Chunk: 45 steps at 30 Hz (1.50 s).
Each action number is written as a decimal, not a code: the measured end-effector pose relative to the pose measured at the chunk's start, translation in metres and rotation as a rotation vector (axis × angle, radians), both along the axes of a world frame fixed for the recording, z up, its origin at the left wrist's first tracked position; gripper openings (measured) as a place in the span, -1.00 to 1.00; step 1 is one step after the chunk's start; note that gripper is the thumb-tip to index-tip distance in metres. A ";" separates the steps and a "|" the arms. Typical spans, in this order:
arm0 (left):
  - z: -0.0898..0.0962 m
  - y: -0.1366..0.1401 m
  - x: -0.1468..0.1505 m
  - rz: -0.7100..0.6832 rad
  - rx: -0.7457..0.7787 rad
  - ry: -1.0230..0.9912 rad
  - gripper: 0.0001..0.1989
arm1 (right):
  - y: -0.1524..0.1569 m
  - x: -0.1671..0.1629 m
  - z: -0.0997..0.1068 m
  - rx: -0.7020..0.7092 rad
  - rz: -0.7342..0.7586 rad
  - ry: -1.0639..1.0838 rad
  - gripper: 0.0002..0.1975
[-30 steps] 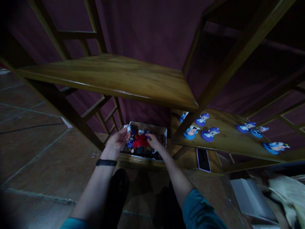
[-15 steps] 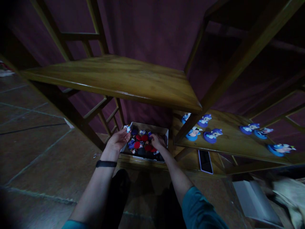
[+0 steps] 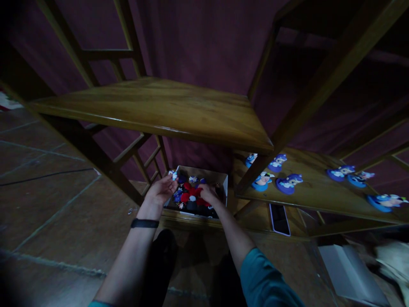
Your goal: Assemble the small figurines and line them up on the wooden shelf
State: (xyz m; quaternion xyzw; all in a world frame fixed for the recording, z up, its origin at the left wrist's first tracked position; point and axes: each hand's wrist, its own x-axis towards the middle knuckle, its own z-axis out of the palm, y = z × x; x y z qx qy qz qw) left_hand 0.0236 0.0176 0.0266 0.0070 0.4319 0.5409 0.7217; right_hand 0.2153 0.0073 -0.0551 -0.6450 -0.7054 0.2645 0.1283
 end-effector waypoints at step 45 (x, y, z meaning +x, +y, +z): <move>-0.006 -0.014 0.030 -0.122 0.118 0.063 -0.80 | -0.011 -0.014 0.046 0.051 -0.170 1.009 -0.79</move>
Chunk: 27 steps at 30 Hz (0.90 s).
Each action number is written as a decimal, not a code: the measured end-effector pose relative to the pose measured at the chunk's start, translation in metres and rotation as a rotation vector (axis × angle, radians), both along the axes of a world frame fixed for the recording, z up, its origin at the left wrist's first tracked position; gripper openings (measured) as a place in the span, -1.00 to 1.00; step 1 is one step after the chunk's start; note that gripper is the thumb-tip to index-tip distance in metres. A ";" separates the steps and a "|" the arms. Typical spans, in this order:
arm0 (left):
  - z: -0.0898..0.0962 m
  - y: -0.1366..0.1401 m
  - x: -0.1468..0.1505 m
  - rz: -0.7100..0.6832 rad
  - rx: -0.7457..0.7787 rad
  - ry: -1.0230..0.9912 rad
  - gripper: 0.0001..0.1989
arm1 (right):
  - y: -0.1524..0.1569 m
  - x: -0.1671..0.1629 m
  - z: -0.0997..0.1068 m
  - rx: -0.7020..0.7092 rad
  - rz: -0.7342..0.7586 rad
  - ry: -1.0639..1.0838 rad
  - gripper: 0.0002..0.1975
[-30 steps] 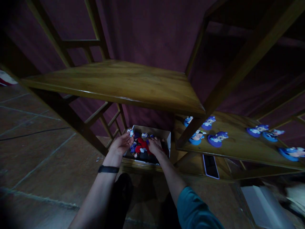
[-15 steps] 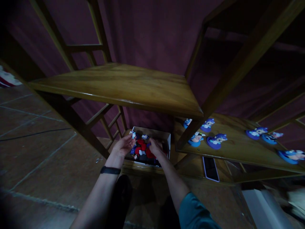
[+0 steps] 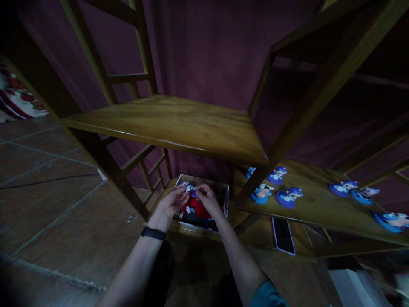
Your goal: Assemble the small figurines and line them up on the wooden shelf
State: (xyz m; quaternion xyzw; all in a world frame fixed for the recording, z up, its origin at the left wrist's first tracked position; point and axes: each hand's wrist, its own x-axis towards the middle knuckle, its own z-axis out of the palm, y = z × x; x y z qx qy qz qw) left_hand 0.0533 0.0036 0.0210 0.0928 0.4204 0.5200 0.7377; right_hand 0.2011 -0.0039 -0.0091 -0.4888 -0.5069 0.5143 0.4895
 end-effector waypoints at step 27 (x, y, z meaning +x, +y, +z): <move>-0.008 -0.005 0.022 -0.080 0.395 0.332 -0.66 | -0.009 -0.007 0.013 -0.082 -0.053 0.255 -0.67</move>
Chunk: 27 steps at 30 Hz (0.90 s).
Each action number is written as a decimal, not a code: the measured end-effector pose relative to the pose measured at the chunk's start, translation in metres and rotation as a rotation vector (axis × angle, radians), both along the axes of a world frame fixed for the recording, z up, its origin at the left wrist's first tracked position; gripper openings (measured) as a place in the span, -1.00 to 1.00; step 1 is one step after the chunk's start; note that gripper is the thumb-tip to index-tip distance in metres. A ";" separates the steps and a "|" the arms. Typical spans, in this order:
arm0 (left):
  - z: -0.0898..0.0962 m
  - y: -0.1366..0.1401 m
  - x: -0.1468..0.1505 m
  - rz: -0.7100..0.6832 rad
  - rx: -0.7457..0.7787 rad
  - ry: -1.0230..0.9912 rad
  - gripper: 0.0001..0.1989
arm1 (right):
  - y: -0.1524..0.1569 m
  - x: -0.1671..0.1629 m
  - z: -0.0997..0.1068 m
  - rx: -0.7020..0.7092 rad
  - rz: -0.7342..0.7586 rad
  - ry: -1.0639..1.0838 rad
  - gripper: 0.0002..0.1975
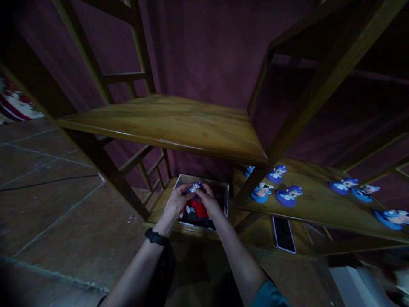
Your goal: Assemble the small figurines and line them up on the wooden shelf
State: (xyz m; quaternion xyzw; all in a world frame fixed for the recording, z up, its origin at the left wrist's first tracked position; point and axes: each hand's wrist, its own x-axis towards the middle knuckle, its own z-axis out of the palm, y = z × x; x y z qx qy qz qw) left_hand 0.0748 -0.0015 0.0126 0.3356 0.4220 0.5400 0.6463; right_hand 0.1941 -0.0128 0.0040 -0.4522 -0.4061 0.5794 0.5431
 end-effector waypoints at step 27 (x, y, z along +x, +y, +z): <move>-0.007 0.005 -0.012 -0.077 -0.235 -0.422 -0.76 | 0.016 0.015 -0.001 0.189 -0.120 -0.184 -0.65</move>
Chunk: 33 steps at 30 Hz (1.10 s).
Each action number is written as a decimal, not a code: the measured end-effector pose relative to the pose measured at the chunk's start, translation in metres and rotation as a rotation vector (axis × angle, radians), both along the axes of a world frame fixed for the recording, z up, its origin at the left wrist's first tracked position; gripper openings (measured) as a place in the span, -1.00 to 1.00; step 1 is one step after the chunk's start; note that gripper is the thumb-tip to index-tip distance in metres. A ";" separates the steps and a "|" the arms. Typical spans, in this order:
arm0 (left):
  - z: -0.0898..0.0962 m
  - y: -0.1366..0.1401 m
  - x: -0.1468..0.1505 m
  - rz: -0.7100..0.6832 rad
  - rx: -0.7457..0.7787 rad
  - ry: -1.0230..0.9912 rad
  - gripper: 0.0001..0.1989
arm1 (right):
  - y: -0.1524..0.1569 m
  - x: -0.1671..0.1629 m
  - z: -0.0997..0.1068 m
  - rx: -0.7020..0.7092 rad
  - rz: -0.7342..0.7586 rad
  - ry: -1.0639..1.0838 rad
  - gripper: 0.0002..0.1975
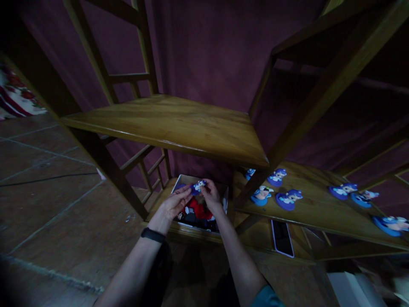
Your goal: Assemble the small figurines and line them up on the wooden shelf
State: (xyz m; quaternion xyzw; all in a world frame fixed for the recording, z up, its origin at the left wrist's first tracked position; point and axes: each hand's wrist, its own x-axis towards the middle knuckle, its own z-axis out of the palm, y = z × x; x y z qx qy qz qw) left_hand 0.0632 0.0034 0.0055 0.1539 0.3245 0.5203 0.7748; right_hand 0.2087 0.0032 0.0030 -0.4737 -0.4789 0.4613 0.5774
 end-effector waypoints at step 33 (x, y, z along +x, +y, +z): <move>-0.006 -0.004 0.001 0.032 -0.164 0.087 -0.91 | -0.002 0.010 -0.007 0.094 0.102 -0.248 -0.74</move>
